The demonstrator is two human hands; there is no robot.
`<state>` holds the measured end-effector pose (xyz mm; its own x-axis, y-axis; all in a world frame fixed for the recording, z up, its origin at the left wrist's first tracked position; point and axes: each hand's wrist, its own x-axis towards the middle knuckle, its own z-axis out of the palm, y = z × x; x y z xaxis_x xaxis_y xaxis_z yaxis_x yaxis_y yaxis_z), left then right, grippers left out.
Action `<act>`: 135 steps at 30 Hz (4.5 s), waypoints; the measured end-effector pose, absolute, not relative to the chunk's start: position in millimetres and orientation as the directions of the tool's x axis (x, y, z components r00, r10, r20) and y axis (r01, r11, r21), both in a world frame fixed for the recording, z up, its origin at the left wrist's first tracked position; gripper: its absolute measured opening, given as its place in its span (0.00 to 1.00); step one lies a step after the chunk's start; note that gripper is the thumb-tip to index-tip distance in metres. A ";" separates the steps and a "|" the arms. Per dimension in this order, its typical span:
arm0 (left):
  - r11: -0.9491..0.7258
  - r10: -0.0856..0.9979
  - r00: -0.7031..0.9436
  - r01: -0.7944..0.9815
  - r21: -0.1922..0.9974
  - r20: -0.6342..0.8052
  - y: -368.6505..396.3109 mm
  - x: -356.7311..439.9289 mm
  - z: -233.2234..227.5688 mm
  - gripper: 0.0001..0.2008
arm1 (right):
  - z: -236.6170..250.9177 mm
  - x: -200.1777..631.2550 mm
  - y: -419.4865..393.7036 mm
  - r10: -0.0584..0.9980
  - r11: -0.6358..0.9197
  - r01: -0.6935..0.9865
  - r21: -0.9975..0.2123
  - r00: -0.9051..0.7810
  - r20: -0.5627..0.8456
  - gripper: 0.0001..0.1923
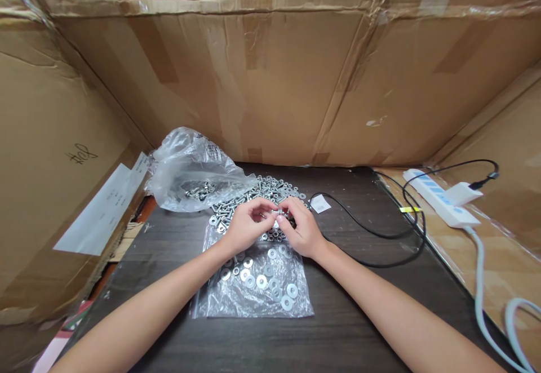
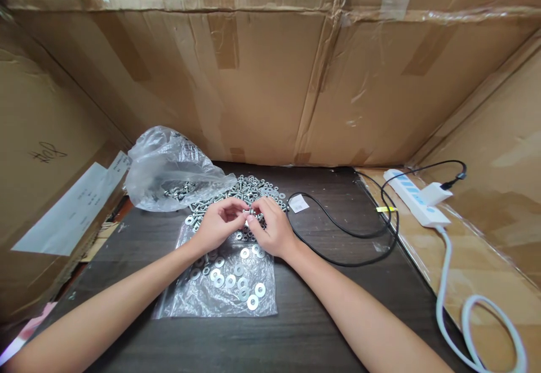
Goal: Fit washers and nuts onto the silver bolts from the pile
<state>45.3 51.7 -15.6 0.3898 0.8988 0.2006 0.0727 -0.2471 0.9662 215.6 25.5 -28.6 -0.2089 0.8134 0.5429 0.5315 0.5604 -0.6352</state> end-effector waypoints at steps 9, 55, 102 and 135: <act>-0.840 0.521 0.639 0.264 0.474 0.567 62.4 30.8 -10.7 0.06 | -31.2 209.9 22.3 0.918 0.396 0.428 -0.812 -0.167 0.360 0.25; -0.616 0.716 0.537 0.185 0.766 0.446 59.0 37.9 -24.4 0.05 | -31.8 216.1 23.4 0.818 0.563 0.453 -0.692 -0.183 0.546 0.13; -0.934 0.346 0.709 0.325 0.151 0.615 59.3 35.3 -16.0 0.09 | -40.0 219.5 29.3 0.931 0.365 0.406 -0.838 -0.148 0.334 0.30; -0.936 0.284 0.712 0.350 0.026 0.641 61.1 34.8 -26.5 0.08 | -42.6 222.1 30.6 0.898 0.423 0.571 -0.704 -0.159 0.411 0.24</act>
